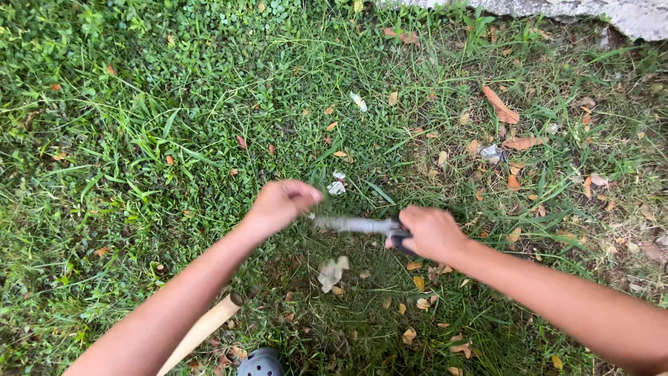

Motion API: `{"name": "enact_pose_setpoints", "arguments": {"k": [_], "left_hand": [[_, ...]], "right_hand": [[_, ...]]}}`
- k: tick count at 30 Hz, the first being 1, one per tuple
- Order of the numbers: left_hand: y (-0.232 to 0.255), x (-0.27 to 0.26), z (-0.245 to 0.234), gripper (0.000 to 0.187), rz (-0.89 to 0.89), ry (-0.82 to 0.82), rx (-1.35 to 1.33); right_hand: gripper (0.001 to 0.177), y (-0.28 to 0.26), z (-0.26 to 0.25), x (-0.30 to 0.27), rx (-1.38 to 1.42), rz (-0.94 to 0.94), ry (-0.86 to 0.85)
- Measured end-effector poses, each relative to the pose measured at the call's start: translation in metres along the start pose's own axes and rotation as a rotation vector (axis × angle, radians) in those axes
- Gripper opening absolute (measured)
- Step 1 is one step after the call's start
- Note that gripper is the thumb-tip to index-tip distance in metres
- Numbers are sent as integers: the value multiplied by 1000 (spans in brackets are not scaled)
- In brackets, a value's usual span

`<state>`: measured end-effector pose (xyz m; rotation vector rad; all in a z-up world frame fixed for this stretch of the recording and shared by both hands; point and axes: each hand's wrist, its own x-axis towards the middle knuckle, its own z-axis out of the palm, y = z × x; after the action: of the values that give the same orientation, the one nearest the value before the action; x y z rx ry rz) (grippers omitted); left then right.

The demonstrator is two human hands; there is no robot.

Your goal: The person cuts small patches of grass and weeds using scissors while kneeling outdoors, occasionally pulling the cut vegetation by hand.

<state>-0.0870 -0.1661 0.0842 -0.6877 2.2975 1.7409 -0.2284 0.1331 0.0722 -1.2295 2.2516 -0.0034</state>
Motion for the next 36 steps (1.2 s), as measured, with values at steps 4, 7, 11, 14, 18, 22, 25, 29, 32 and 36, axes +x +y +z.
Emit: {"name": "enact_pose_setpoints", "arguments": {"k": [4,7,11,14,18,22,25,29,32,36], "left_hand": [[18,-3,-51,26,220,508,130],[22,-4,-82,38,251,666,109],[-3,-6,-83,79,63,620,-15],[-32,3,-58,74,-24,303,140],[-50,4,-24,57,-48,68,225],[-43,-7,-27,37,-54,-32,150],[-43,-9,-46,25,-12,172,274],[-43,-8,-58,27,101,575,9],[-38,-21,-49,27,100,522,50],[-31,-51,6,41,80,-264,537]], "right_hand": [[60,8,-63,3,-144,154,8],[70,26,-74,-17,-224,35,114],[68,24,-39,-27,-281,-248,192],[70,4,-7,-7,-253,-187,64],[56,-30,33,30,-246,-427,251],[39,-55,32,54,-234,-510,338],[66,-47,-7,76,-93,-13,40],[72,3,-52,58,-237,-152,298],[65,38,-68,18,-293,-233,208],[65,67,-60,-40,-366,-405,68]]}}
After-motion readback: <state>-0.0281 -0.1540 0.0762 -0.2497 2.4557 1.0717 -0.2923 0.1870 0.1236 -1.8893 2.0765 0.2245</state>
